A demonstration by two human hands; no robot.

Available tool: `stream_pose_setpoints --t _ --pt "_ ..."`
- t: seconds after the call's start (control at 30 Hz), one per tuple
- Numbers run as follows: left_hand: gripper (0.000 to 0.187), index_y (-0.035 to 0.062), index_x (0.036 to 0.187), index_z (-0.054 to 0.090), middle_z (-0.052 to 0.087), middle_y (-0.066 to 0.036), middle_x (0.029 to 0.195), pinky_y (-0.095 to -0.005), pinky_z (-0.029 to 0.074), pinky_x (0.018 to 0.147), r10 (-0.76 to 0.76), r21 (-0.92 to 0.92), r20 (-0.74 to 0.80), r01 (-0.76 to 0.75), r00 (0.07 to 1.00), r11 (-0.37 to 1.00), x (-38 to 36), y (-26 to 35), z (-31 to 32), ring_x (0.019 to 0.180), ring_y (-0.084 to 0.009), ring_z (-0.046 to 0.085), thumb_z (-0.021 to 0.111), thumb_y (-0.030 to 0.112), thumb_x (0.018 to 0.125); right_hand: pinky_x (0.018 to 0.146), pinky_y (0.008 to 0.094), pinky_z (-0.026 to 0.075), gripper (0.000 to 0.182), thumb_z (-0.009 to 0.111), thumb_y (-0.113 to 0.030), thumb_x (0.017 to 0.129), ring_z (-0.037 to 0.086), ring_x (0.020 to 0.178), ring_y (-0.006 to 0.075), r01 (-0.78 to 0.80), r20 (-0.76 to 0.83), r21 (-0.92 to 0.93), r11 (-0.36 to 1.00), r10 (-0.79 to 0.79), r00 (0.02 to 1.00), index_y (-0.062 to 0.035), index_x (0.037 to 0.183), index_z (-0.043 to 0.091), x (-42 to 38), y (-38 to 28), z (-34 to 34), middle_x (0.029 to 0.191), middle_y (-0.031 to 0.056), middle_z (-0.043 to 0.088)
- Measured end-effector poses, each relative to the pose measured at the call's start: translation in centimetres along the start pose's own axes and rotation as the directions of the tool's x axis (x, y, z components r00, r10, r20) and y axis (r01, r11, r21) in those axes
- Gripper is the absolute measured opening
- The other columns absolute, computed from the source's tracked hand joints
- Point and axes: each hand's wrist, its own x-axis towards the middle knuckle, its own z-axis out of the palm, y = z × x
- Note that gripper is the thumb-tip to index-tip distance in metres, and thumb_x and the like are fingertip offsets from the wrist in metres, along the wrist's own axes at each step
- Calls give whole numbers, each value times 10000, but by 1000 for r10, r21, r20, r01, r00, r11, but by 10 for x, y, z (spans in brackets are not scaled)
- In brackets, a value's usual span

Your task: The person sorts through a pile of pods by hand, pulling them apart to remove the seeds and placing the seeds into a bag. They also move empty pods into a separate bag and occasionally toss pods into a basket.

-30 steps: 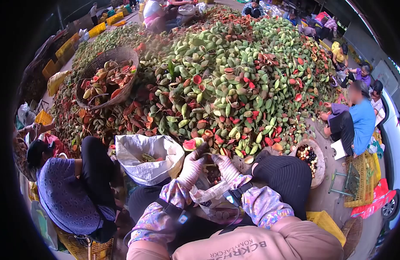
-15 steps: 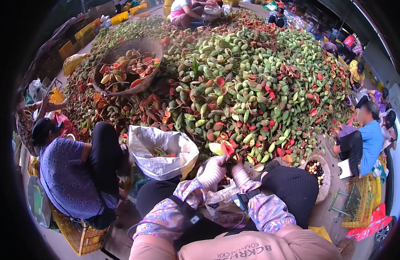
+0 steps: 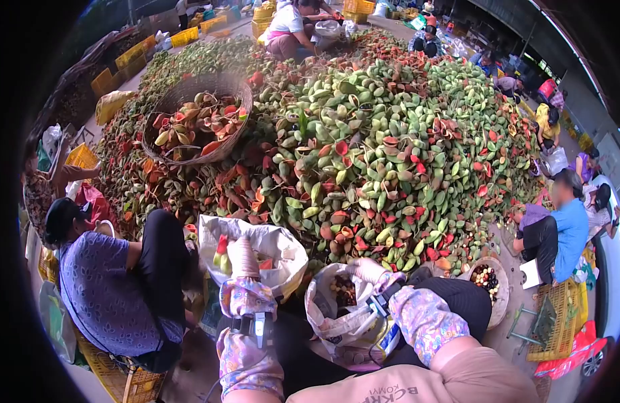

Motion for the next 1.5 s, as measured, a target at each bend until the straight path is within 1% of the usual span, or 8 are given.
stream_pose_setpoints --t 0.2,0.43,0.83,0.9,0.97,1.03,1.33,1.5 --pt "557 -51 1303 326 375 -283 1339 -577 286 1011 -816 -299 237 838 528 456 37 4 -6 1147 -421 458 419 303 884 646 291 481 279 579 -202 886 588 750 139 112 -170 346 931 -55 984 10 1067 587 46 -79 -65 933 68 633" --pt "445 28 1027 587 650 -129 863 -410 463 582 -342 22 260 348 903 937 128 44 -17 685 -289 624 516 431 853 836 291 445 520 599 -238 890 555 958 174 261 -315 260 930 -174 933 36 1295 424 170 -102 -110 1143 119 582" --pt "550 -5 1303 454 464 -134 1345 -290 277 1058 305 229 250 -362 919 903 299 15 87 1255 -215 413 497 393 926 717 330 510 646 680 -331 827 544 935 192 394 -297 256 883 -316 901 -123 1363 386 295 -53 -116 1130 107 516" --pt "572 -9 1283 472 506 -156 1291 -303 317 1028 390 432 258 -467 884 771 331 6 100 1214 -231 454 477 438 925 880 369 462 753 681 -448 791 513 1131 283 482 -282 -351 802 -582 763 -120 1385 356 303 -58 -117 1329 221 419" --pt "626 60 1282 474 497 -258 1252 -388 346 997 302 577 304 -427 904 696 350 9 110 1193 -368 452 403 548 896 1039 416 322 915 585 -629 764 331 1280 434 392 -112 -65 918 -397 911 -108 1432 236 278 -86 -111 1432 307 206" --pt "686 74 1281 473 563 -245 1158 -397 367 970 158 681 271 -305 950 666 373 11 116 1131 -377 499 419 612 858 1044 442 315 959 579 -656 740 320 1276 448 291 -97 -476 830 -378 921 -124 1442 199 293 -81 -107 1419 304 229" --pt "578 57 1184 577 586 -215 1151 -369 396 938 514 664 245 -529 822 529 434 -55 123 1075 -316 553 549 519 838 966 432 390 1009 613 -699 679 518 1058 350 323 -88 -139 936 -336 938 -128 1433 262 322 -88 -114 1303 239 384" --pt "420 -13 1086 627 661 -89 968 -256 454 802 177 188 215 -219 960 957 375 -56 128 855 -134 594 642 325 836 1016 512 316 856 617 -678 672 366 1185 467 203 -222 -410 889 -313 923 -154 1330 455 306 -85 -102 1293 236 423"
